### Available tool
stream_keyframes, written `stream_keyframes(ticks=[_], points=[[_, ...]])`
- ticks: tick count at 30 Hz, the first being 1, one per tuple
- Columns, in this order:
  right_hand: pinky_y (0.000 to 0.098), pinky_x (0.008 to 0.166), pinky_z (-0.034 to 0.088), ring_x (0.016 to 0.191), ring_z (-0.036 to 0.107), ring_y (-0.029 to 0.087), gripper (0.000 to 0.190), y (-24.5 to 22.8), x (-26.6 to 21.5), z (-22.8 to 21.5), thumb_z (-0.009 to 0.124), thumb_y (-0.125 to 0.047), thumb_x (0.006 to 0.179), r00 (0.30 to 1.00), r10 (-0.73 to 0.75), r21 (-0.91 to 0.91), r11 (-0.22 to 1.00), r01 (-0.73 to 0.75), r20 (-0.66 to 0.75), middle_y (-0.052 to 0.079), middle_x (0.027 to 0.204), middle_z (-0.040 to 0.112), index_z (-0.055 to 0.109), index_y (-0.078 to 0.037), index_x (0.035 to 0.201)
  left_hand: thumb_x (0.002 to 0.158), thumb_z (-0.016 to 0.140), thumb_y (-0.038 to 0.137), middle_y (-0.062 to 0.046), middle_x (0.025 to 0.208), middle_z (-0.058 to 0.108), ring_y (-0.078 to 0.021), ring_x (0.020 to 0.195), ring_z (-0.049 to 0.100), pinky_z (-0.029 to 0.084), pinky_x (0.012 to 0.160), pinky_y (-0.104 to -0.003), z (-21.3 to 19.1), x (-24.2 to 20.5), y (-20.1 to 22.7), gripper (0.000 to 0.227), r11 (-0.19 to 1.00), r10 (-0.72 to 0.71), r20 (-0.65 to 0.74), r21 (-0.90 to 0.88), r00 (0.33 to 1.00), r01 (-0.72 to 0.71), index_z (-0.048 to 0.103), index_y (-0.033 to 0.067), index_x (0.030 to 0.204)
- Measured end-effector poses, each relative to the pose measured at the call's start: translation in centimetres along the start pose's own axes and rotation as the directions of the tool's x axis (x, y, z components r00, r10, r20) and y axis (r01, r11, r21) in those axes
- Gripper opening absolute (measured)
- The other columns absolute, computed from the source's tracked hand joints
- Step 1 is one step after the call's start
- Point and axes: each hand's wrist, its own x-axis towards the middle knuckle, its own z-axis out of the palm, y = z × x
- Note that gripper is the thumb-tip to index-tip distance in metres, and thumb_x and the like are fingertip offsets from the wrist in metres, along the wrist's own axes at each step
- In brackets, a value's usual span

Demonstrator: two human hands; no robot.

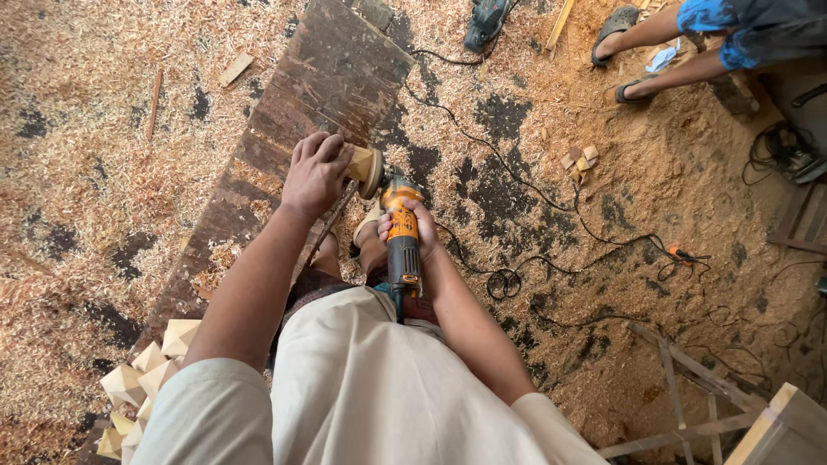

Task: The person holds a wooden pyramid and uses an angle grinder with a sanding disc to smooth its surfaces, then sets it back on a workbench.

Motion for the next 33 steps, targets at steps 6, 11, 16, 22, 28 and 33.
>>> stream_keyframes(ticks=[6,11,16,22,28,33], points=[[0.0418,0.073,0.062,0.08,0.065,0.026,0.058,-0.3,-0.7,0.4,0.073,-0.027,0.087,0.998,-0.059,-0.055,0.997,0.059,0.007,0.017,0.097,0.059,0.041,0.004,0.125,0.095,0.069,0.024,-0.008,0.143,0.059,-0.0294,0.141,0.043,0.031,0.121,-0.046,-0.4,0.3,0.7,0.041,0.999,-0.004,0.002,0.046,1.0,0.004,0.072,0.0128,0.135],[0.0418,0.073,0.062,0.079,0.065,0.025,0.055,-1.9,-3.8,-0.5,0.073,-0.029,0.086,0.996,-0.087,-0.08,0.993,0.087,0.009,0.016,0.095,0.06,0.045,0.004,0.12,0.084,0.078,0.047,-0.016,0.124,0.06,-0.0335,0.123,0.049,0.037,0.108,-0.049,-0.6,0.3,4.0,0.059,0.983,-0.126,-0.063,0.128,0.99,0.133,0.07,0.0063,0.126],[0.0403,0.072,0.062,0.078,0.066,0.024,0.052,-3.3,-6.2,-2.1,0.072,-0.03,0.088,0.987,-0.15,-0.108,0.984,0.143,-0.061,0.015,0.094,0.061,0.048,0.006,0.118,0.085,0.079,0.057,-0.018,0.113,0.058,-0.0346,0.111,0.052,0.041,0.101,-0.05,1.3,0.7,5.0,0.072,0.957,-0.227,-0.031,0.179,0.973,0.229,0.062,0.003,0.13],[0.0394,0.073,0.062,0.076,0.066,0.025,0.049,-3.8,-6.1,-2.9,0.072,-0.028,0.09,0.981,-0.192,-0.199,0.963,0.183,-0.023,0.016,0.092,0.062,0.049,0.007,0.115,0.085,0.078,0.02,-0.018,0.138,0.058,-0.0346,0.132,0.05,0.038,0.115,-0.048,3.3,0.1,2.2,0.07,0.964,-0.061,-0.008,0.26,0.998,0.06,0.053,0.0066,0.149],[0.0426,0.073,0.061,0.079,0.066,0.026,0.054,-3.0,-4.2,-1.8,0.071,-0.029,0.087,0.996,-0.085,-0.168,0.982,0.082,-0.011,0.016,0.094,0.06,0.047,0.005,0.121,0.082,0.084,0.022,-0.015,0.139,0.056,-0.034,0.134,0.047,0.036,0.119,-0.049,1.5,-0.7,0.9,0.067,0.987,-0.155,0.069,0.046,0.986,0.152,0.058,0.0026,0.141],[0.0427,0.074,0.062,0.08,0.065,0.025,0.06,-1.8,-2.8,-0.5,0.072,-0.029,0.087,0.999,-0.027,-0.194,0.98,0.032,0.028,0.015,0.095,0.059,0.043,-0.001,0.131,0.078,0.084,0.018,-0.008,0.138,0.058,-0.031,0.132,0.047,0.035,0.118,-0.045,0.0,-0.1,1.2,0.062,0.996,-0.091,0.08,-0.007,0.993,0.092,0.067,0.0067,0.136]])
